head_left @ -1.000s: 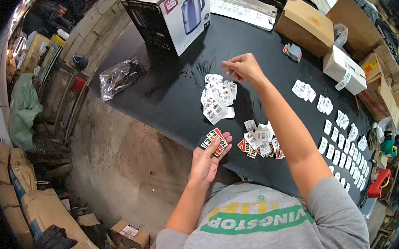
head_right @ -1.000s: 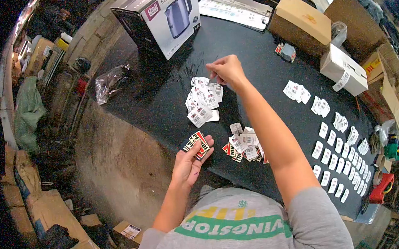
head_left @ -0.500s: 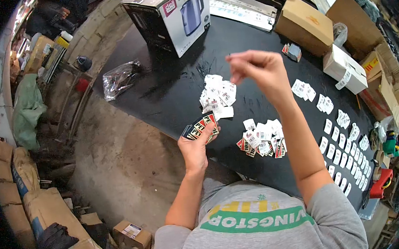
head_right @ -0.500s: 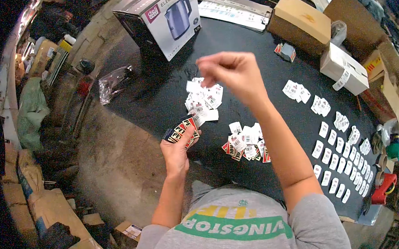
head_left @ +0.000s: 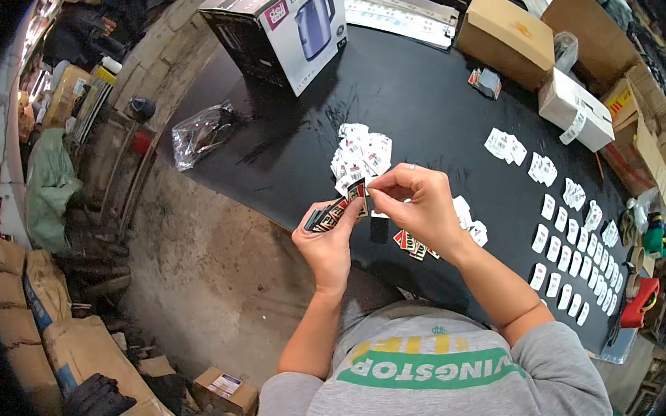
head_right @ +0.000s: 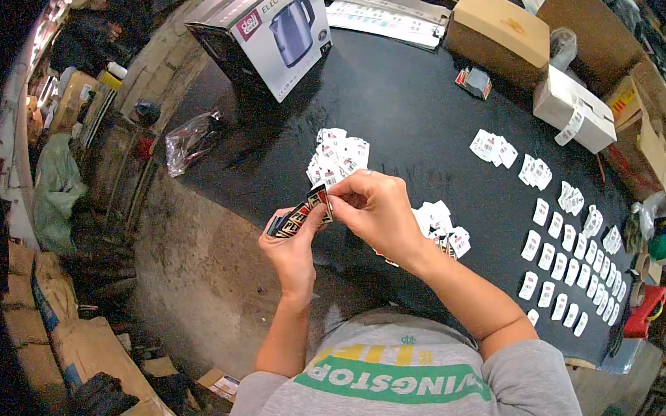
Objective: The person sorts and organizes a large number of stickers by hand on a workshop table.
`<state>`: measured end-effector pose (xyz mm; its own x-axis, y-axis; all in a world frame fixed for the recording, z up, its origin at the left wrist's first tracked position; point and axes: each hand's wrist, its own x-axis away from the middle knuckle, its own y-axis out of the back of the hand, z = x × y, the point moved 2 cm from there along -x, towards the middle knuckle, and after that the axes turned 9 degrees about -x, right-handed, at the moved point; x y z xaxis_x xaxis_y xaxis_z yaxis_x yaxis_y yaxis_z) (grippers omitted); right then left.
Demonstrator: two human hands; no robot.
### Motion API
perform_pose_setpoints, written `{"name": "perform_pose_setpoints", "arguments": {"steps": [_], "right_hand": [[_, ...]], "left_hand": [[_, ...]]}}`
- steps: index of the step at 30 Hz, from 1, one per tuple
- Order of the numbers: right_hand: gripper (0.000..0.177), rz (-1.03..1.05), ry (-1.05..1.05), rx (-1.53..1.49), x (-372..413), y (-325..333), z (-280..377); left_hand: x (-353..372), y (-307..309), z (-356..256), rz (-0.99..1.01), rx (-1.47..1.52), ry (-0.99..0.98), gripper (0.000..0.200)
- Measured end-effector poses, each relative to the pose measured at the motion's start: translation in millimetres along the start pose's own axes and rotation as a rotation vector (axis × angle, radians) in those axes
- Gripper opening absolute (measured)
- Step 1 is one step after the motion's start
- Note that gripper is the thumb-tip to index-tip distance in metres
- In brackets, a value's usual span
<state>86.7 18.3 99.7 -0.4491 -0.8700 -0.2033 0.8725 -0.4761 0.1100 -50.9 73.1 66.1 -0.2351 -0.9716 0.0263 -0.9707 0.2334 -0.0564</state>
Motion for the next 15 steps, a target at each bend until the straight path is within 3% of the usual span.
{"name": "perform_pose_setpoints", "arguments": {"steps": [5,6,8,10,11,13,15], "right_hand": [[0.009,-0.001,0.045,0.032,1.6,1.0,3.9],[0.009,-0.003,0.044,0.033,2.0,0.5,5.4],[0.012,-0.022,-0.153,-0.451,3.7,-1.1,6.1],[0.017,0.067,-0.219,-0.526,-2.6,11.0,17.8],[0.019,0.112,-0.264,-0.561,-4.1,16.2,19.6],[0.019,0.103,-0.293,-0.581,-3.0,24.6,22.1],[0.018,0.167,-0.415,-0.531,-1.2,36.5,33.4]], "left_hand": [[4.3,-4.3,1.0,0.022,-0.047,-0.062,0.01],[4.8,-3.8,1.4,0.011,-0.135,-0.156,0.011],[3.9,-3.5,1.1,0.005,-0.222,-0.244,0.013],[-1.2,-5.1,-6.0,-0.003,-0.269,-0.542,0.022],[-2.4,-6.4,-9.3,0.003,-0.265,-0.536,0.022],[-0.7,-12.2,-23.5,0.058,-0.402,-0.753,0.03],[-0.7,-17.8,-30.0,0.082,-0.436,-0.837,0.032]]}}
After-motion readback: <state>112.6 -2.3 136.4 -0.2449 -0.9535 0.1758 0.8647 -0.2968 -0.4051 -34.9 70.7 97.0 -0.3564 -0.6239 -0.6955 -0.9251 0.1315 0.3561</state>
